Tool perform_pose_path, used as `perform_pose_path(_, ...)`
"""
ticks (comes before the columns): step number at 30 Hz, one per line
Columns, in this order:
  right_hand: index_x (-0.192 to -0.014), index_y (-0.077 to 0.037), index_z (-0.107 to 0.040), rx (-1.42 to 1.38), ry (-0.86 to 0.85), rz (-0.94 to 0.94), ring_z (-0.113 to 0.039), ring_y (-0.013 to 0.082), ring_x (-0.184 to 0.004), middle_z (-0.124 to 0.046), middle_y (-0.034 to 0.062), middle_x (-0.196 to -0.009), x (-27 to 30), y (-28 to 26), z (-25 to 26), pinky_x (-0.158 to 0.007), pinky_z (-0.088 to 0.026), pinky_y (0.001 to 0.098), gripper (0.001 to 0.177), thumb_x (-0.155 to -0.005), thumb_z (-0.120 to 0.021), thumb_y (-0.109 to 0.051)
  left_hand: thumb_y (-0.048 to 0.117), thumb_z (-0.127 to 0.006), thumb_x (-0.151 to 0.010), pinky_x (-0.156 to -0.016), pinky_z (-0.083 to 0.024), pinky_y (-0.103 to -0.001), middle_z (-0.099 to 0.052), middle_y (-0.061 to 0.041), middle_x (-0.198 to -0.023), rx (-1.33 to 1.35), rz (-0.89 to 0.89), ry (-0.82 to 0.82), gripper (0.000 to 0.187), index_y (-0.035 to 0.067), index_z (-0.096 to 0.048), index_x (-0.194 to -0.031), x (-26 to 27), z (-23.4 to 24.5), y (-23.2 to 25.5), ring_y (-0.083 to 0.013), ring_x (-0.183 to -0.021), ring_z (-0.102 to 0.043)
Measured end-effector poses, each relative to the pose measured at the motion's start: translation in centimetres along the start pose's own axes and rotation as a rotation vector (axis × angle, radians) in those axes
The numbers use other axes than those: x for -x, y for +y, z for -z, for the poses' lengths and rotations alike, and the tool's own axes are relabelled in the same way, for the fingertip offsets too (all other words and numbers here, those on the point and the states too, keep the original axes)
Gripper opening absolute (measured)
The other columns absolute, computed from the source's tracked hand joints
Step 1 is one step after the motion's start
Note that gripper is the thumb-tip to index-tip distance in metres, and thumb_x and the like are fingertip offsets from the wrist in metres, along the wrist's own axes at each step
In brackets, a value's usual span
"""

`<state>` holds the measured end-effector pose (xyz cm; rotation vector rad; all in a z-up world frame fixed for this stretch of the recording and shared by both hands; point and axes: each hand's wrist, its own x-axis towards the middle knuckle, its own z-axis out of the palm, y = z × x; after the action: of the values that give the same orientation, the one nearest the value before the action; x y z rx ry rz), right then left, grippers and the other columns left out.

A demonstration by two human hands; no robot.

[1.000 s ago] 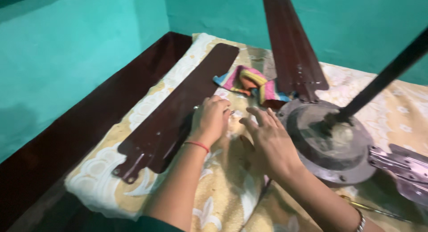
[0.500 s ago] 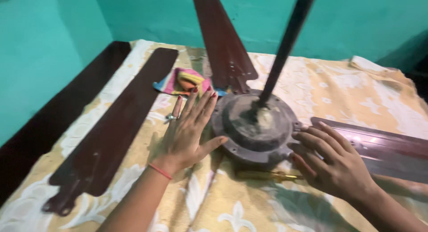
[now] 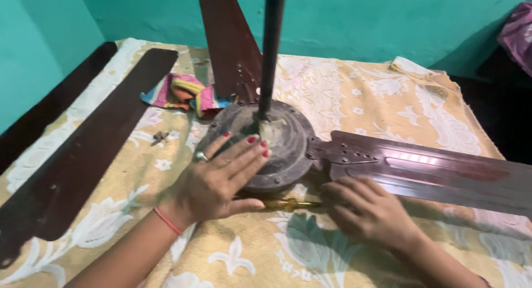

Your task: The person attaches ceiling fan blades to the fan motor housing using a screwdriver. They align each blade, insert screws, and tighten them to secure the blades in place.

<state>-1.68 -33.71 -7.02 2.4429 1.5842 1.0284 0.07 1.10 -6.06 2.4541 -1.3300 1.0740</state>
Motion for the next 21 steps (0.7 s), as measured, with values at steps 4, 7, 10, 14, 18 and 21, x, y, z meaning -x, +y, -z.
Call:
perform_pose_path(4,-0.126,-0.004,-0.07,-0.249,-0.169,-0.068,-0.07,0.0277,-0.109,-0.071,0.0145,-0.122,-1.2,-1.5,-1.0,-0.09,-0.056,0.0401,0.04,-0.089,-0.071,-0.02,0.056,-0.057,-0.101,-0.12,-0.034,-0.048,-0.065,-0.013,-0.142,-0.007,-0.07,0.023,0.064,0.003,-0.068,-0.134,-3.1,-0.5,1.7,-0.0259,-0.14,-0.054)
perform_pose_path(7,-0.129,-0.004,-0.069,-0.439,-0.213,-0.317,-0.071,0.0323,-0.101,-0.073,0.0171,-0.118,-1.2,-2.4,-1.1,-0.086,-0.057,0.0425,0.044,-0.088,-0.069,-0.02,0.048,-0.06,-0.104,-0.119,-0.04,-0.047,-0.067,-0.013,-0.14,0.0,-0.055,0.026,0.053,0.003,-0.07,-0.131,-5.7,-1.8,1.9,-0.0264,-0.138,-0.057)
perform_pose_path(10,-0.128,-0.011,-0.071,-0.525,-0.314,-0.515,-0.071,0.0333,-0.099,-0.073,0.015,-0.117,-1.1,-2.3,-1.3,-0.086,-0.057,0.043,0.042,-0.088,-0.07,-0.022,0.039,-0.064,-0.103,-0.117,-0.044,-0.047,-0.068,-0.015,-0.138,0.098,0.026,0.069,0.047,0.001,-0.07,-0.129,-8.0,-3.4,2.4,-0.0295,-0.136,-0.059)
perform_pose_path(14,-0.131,-0.006,-0.062,-0.466,-0.358,-0.462,-0.069,0.0344,-0.099,-0.065,0.0171,-0.124,0.0,-2.1,-2.0,-0.083,-0.054,0.0456,0.053,-0.08,-0.07,-0.018,0.031,-0.068,-0.102,-0.118,-0.046,-0.047,-0.067,-0.018,-0.138,0.2,0.102,0.192,0.043,-0.002,-0.07,-0.129,-9.0,-4.7,2.7,-0.0337,-0.134,-0.062)
perform_pose_path(18,-0.137,-0.002,-0.052,-0.443,-0.468,-0.527,-0.065,0.0348,-0.1,-0.059,0.017,-0.125,1.1,-2.1,-2.8,-0.085,-0.053,0.0445,0.061,-0.079,-0.066,-0.013,0.03,-0.069,-0.1,-0.115,-0.047,-0.048,-0.069,-0.018,-0.135,0.21,0.097,0.194,0.04,-0.001,-0.072,-0.125,-8.3,-4.2,2.6,-0.0353,-0.13,-0.064)
perform_pose_path(21,-0.134,0.001,-0.051,-0.379,-0.42,-0.471,-0.064,0.0344,-0.103,-0.061,0.0167,-0.122,1.4,-2.2,-3.2,-0.084,-0.052,0.0449,0.061,-0.077,-0.066,-0.014,0.029,-0.07,-0.1,-0.114,-0.047,-0.048,-0.07,-0.018,-0.131,0.207,0.085,0.171,0.037,-0.002,-0.073,-0.121,-8.2,-4.0,2.8,-0.035,-0.127,-0.065)
